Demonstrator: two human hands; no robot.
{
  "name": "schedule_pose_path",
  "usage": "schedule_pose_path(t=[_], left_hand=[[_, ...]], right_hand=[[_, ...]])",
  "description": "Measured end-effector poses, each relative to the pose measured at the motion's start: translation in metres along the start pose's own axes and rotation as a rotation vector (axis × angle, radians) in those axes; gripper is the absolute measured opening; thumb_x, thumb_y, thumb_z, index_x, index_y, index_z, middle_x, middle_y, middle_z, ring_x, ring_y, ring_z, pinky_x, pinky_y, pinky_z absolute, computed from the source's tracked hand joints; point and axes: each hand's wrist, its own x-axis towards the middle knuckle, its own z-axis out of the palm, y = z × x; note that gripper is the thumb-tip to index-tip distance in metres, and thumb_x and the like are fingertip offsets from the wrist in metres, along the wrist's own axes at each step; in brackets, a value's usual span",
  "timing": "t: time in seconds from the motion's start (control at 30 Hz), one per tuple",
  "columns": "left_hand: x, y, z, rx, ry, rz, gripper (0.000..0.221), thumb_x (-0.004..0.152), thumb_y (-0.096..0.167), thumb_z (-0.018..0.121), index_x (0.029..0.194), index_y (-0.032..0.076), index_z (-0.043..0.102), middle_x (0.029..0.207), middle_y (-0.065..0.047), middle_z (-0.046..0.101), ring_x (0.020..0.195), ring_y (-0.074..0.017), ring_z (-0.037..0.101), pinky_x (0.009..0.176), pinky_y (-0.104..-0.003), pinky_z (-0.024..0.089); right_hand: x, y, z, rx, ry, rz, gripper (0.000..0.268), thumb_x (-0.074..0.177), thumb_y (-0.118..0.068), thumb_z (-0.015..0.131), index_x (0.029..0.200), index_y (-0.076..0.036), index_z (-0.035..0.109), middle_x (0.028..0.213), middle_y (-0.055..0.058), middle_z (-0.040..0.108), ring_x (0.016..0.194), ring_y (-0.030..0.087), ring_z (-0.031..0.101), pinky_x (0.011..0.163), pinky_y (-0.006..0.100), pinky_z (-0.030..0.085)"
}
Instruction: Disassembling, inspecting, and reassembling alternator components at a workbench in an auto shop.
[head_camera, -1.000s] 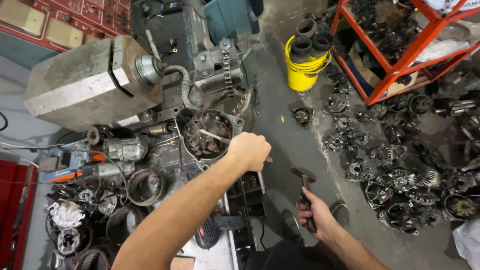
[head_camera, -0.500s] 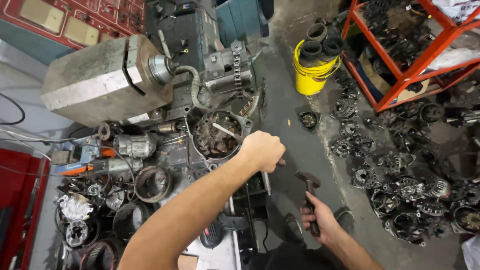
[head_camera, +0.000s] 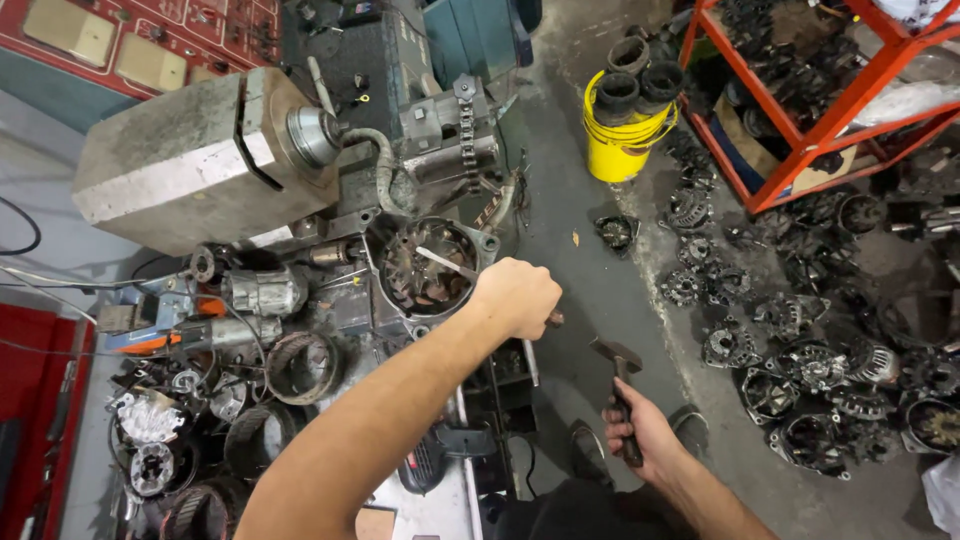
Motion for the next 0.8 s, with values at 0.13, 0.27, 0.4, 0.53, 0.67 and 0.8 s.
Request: schedule_pose_path(t=[0.13,0.27,0.4,0.53,0.67,0.8], left_hand=[[-0.001,-0.002,0.008,0.010,0.004,0.022,0.017,0.068,0.022,0.078,0.080,0.010,0.078,0.090,-0.014,0.075,0.086,-0.0337,0.074,0.073,-0.045,0.059],[-0.006,-0.002,0.009,0.013,-0.012,0.029,0.020,0.071,0.027,0.079,0.080,0.009,0.078,0.089,-0.014,0.075,0.087,-0.0345,0.074,0.074,-0.046,0.058],[-0.006,-0.003,0.012,0.049,-0.054,0.024,0.017,0.069,0.022,0.079,0.080,0.010,0.078,0.089,-0.014,0.075,0.087,-0.0338,0.074,0.075,-0.045,0.058],[-0.005,-0.003,0.012,0.063,-0.080,0.031,0.016,0.068,0.019,0.078,0.080,0.010,0.079,0.090,-0.014,0.075,0.087,-0.0332,0.074,0.075,-0.044,0.059],[-0.006,-0.003,0.011,0.067,-0.076,0.026,0.017,0.068,0.020,0.078,0.081,0.009,0.078,0.090,-0.014,0.075,0.087,-0.0342,0.074,0.075,-0.045,0.059],[-0.009,-0.002,0.010,0.066,-0.083,0.034,0.017,0.070,0.023,0.078,0.080,0.009,0.079,0.089,-0.015,0.075,0.088,-0.0350,0.074,0.076,-0.046,0.059]], right_hand=[[-0.006,-0.002,0.001,0.038,-0.015,-0.007,0.034,0.096,-0.050,0.057,0.084,-0.020,0.047,0.063,-0.007,0.040,0.042,0.003,0.030,0.042,0.024,0.028],[-0.014,-0.003,0.017,0.122,-0.028,-0.025,0.030,0.097,-0.046,0.058,0.084,-0.021,0.046,0.063,-0.008,0.041,0.042,0.003,0.031,0.043,0.024,0.029],[-0.020,0.003,0.037,0.102,-0.100,0.015,0.030,0.097,-0.038,0.061,0.082,-0.016,0.046,0.062,-0.006,0.041,0.042,0.005,0.031,0.042,0.025,0.030],[-0.050,0.016,0.058,0.058,-0.245,0.064,0.029,0.095,-0.037,0.061,0.081,-0.015,0.050,0.061,-0.008,0.041,0.040,0.004,0.030,0.042,0.025,0.030],[-0.049,0.021,0.065,0.096,-0.209,0.020,0.029,0.097,-0.036,0.059,0.079,-0.018,0.044,0.062,-0.006,0.041,0.042,0.005,0.030,0.044,0.027,0.031],[-0.072,0.030,0.079,0.154,-0.232,0.071,0.025,0.096,-0.035,0.057,0.080,-0.021,0.046,0.061,-0.008,0.039,0.041,0.003,0.028,0.044,0.025,0.029]])
